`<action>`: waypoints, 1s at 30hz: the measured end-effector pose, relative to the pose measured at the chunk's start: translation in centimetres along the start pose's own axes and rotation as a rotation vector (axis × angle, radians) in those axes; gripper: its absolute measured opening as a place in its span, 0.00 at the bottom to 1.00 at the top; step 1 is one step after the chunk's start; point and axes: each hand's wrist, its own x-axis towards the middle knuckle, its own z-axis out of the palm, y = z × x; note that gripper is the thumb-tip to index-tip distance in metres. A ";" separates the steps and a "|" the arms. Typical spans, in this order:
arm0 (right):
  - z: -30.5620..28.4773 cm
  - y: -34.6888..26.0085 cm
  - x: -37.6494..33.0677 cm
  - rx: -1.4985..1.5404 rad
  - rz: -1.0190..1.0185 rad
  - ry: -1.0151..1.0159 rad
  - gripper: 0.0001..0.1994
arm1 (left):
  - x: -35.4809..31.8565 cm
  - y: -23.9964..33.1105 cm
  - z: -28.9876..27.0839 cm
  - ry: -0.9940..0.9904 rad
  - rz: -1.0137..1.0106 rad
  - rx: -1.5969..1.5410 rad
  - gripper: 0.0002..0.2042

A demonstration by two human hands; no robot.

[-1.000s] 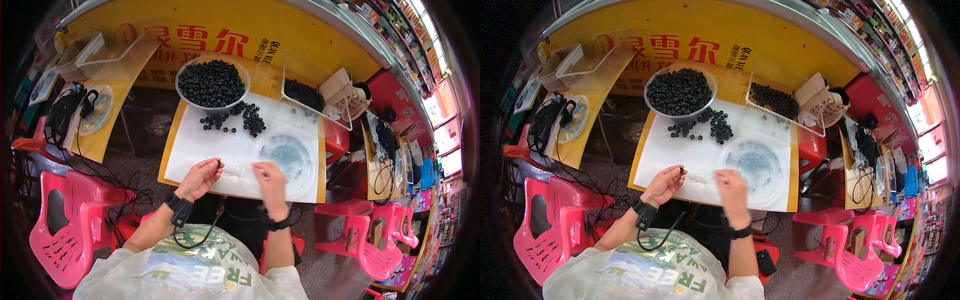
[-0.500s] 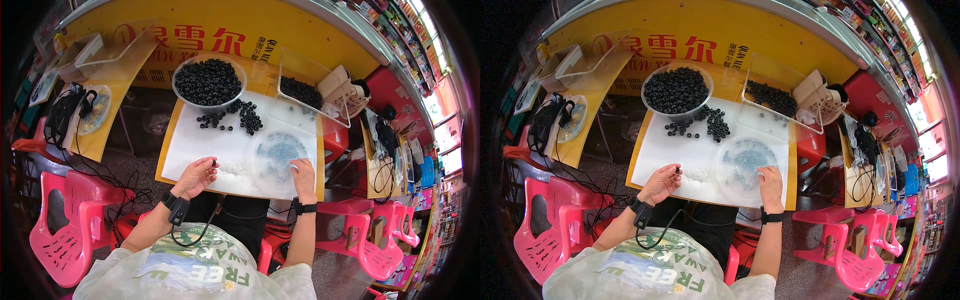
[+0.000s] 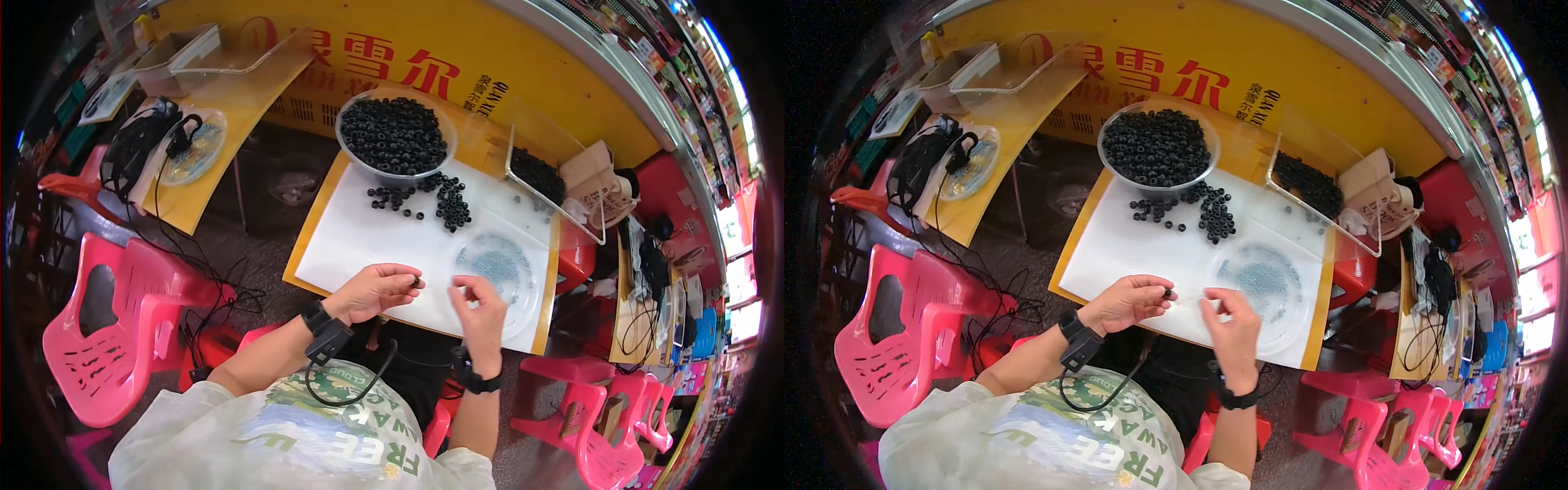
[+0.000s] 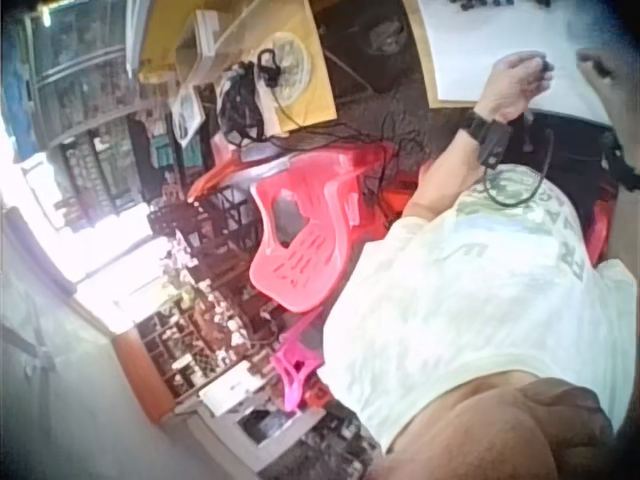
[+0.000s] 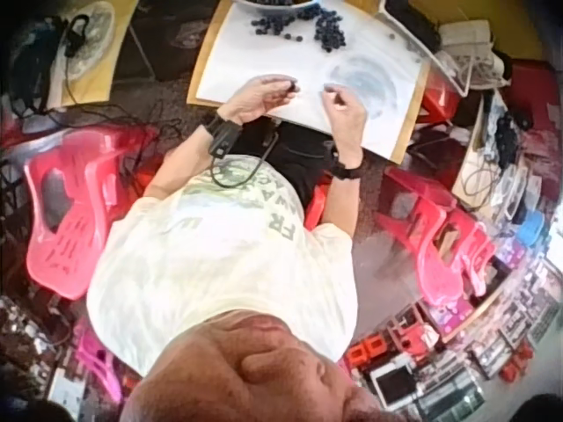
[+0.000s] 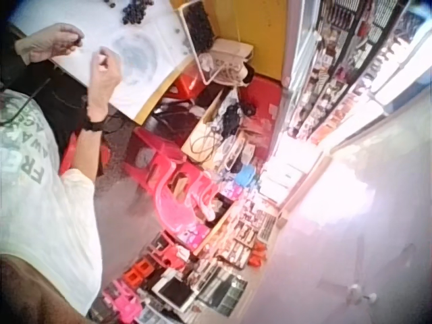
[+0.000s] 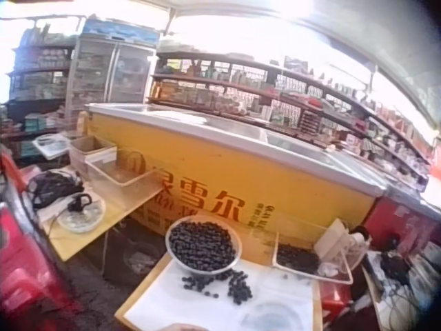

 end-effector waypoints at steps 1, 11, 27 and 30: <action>1.1 -0.9 -0.2 0.035 -0.029 -0.026 0.07 | 0.0 0.0 0.2 -0.007 0.014 -0.013 0.11; 4.3 -3.2 0.4 -0.020 -0.101 -0.100 0.06 | -0.9 0.5 -0.8 0.048 0.117 0.047 0.08; 7.8 -2.6 -1.4 -0.271 -0.375 -0.039 0.13 | -0.5 -0.6 -2.3 0.168 0.199 -0.025 0.10; 8.8 -2.8 -1.5 -0.282 -0.380 -0.074 0.14 | -0.5 -0.7 -3.5 0.160 0.181 -0.065 0.10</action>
